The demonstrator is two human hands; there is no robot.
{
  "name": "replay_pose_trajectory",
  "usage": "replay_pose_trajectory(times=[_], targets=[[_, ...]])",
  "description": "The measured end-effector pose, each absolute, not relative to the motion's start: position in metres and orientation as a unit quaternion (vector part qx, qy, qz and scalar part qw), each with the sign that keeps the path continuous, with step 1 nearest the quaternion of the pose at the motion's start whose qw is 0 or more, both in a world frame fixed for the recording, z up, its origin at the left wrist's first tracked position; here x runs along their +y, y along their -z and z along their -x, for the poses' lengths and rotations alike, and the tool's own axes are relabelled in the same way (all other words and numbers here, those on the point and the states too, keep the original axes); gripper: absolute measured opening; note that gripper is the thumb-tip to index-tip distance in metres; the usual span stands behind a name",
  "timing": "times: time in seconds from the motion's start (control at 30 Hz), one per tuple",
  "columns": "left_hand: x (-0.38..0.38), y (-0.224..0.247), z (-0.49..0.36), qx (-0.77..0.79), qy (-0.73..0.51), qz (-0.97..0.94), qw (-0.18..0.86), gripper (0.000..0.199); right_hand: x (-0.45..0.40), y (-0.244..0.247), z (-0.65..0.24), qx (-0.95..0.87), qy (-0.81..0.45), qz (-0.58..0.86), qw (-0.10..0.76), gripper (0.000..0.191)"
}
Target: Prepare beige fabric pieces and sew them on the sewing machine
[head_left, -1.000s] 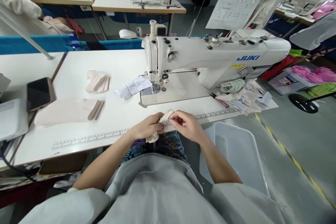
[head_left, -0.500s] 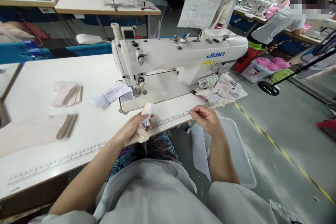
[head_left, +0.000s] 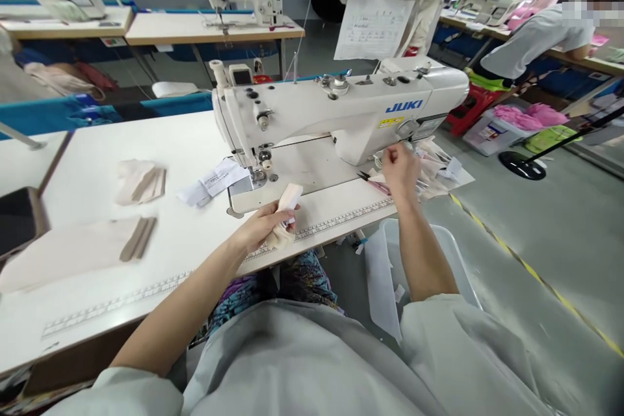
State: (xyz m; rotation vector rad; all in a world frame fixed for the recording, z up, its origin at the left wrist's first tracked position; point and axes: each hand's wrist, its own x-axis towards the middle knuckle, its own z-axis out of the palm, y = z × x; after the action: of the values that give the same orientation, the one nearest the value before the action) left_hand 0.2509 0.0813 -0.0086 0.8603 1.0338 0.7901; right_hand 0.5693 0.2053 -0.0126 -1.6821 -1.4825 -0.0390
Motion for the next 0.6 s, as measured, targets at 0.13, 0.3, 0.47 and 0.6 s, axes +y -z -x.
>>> replay_pose_trajectory(times=[0.13,0.3,0.47,0.6], targets=[[0.084,0.015,-0.249,0.467,-0.366,-0.363,0.718,0.051,0.187,0.016,-0.589,-0.561,0.068,0.702,0.434,0.008],[0.086,0.019,-0.248,0.459,-0.393,-0.33,0.725,0.044,0.133,0.025,-0.554,-0.539,0.098,0.654,0.522,0.017],[0.084,0.019,-0.252,0.461,-0.424,-0.315,0.713,0.041,0.078,0.018,-0.462,-0.686,-0.257,0.479,0.484,0.023],[0.08,0.017,-0.253,0.462,-0.455,-0.321,0.691,0.039,0.066,0.013,-0.417,-0.704,-0.333,0.434,0.454,0.02]])
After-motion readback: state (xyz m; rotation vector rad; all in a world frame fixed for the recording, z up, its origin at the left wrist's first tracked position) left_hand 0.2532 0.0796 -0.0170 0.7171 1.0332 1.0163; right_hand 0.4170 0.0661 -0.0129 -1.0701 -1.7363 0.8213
